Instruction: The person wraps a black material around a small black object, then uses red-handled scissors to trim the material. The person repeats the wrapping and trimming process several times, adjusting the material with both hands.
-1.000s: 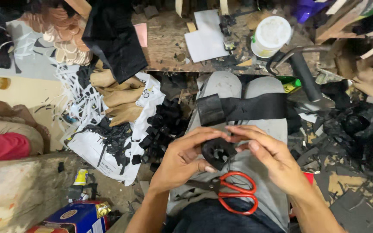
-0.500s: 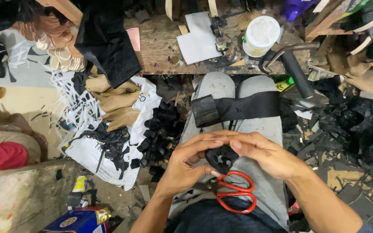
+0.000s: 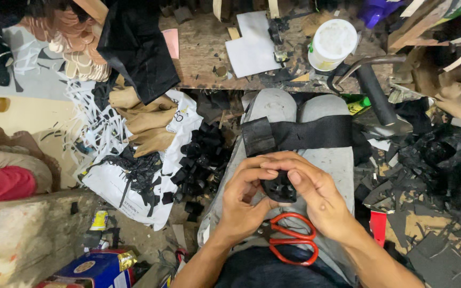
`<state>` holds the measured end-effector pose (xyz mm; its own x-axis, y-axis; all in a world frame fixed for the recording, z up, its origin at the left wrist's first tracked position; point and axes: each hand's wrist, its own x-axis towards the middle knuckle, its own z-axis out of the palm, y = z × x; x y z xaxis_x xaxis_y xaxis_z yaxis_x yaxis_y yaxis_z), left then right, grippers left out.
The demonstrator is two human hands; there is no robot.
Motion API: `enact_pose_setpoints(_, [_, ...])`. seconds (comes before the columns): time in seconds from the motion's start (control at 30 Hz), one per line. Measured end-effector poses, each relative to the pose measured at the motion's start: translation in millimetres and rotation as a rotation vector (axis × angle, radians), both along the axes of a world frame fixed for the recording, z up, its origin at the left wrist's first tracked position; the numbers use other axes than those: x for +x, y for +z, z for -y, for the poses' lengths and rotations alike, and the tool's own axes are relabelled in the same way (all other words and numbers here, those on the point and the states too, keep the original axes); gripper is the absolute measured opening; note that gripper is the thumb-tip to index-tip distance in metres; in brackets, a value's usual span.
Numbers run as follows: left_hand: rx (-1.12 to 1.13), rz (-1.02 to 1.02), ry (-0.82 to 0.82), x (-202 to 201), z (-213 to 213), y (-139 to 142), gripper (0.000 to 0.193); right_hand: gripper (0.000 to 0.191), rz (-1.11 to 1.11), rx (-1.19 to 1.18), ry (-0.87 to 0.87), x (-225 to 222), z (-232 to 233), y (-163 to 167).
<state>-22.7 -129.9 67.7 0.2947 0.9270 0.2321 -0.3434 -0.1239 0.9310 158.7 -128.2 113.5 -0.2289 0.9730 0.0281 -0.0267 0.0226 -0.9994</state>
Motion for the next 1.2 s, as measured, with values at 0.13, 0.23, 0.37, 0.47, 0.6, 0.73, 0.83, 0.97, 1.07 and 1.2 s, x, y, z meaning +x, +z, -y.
enact_pose_setpoints(0.13, [0.087,-0.027,0.064,9.0,-0.1,-4.4,0.048,0.041,0.146,0.081,-0.059,-2.3,0.5,-1.1])
enact_pose_setpoints(0.23, [-0.015,-0.032,0.084,13.5,0.5,-7.5,0.053,0.048,-0.083,-0.088,-0.047,-2.5,1.9,-4.2])
enact_pose_setpoints(0.37, [0.085,-0.102,0.194,17.9,3.0,-9.2,0.054,0.047,-0.143,-0.064,-0.146,-11.7,9.9,-10.2])
enact_pose_setpoints(0.47, [0.033,-0.159,0.233,24.5,2.4,-3.6,0.051,0.049,-0.607,-0.345,-0.205,-19.2,15.4,-13.8])
enact_pose_setpoints(0.6, [0.099,-0.233,0.272,22.8,-1.6,19.2,0.055,0.044,-0.235,-0.184,-0.237,-15.2,15.6,-13.9])
enact_pose_setpoints(0.73, [-0.011,-0.549,-0.067,-5.2,-14.4,43.3,0.075,0.038,0.189,-0.001,-0.111,11.1,3.9,-11.0])
enact_pose_setpoints(0.83, [0.056,-0.411,-0.146,-8.8,-20.2,46.7,0.066,0.036,0.217,-0.061,-0.223,9.9,2.1,-11.6])
enact_pose_setpoints(0.97, [0.191,-0.416,0.163,7.3,-17.0,34.3,0.057,0.047,-0.017,-0.029,-0.241,-7.6,3.0,-11.3])
enact_pose_setpoints(1.07, [0.204,-0.42,0.23,15.4,-15.3,23.7,0.055,0.048,-0.024,-0.042,-0.28,-14.7,1.4,-9.7])
enact_pose_setpoints(1.2, [0.225,-0.471,0.372,19.9,-15.5,21.2,0.051,0.047,0.002,-0.061,-0.272,-15.3,-0.3,-11.5])
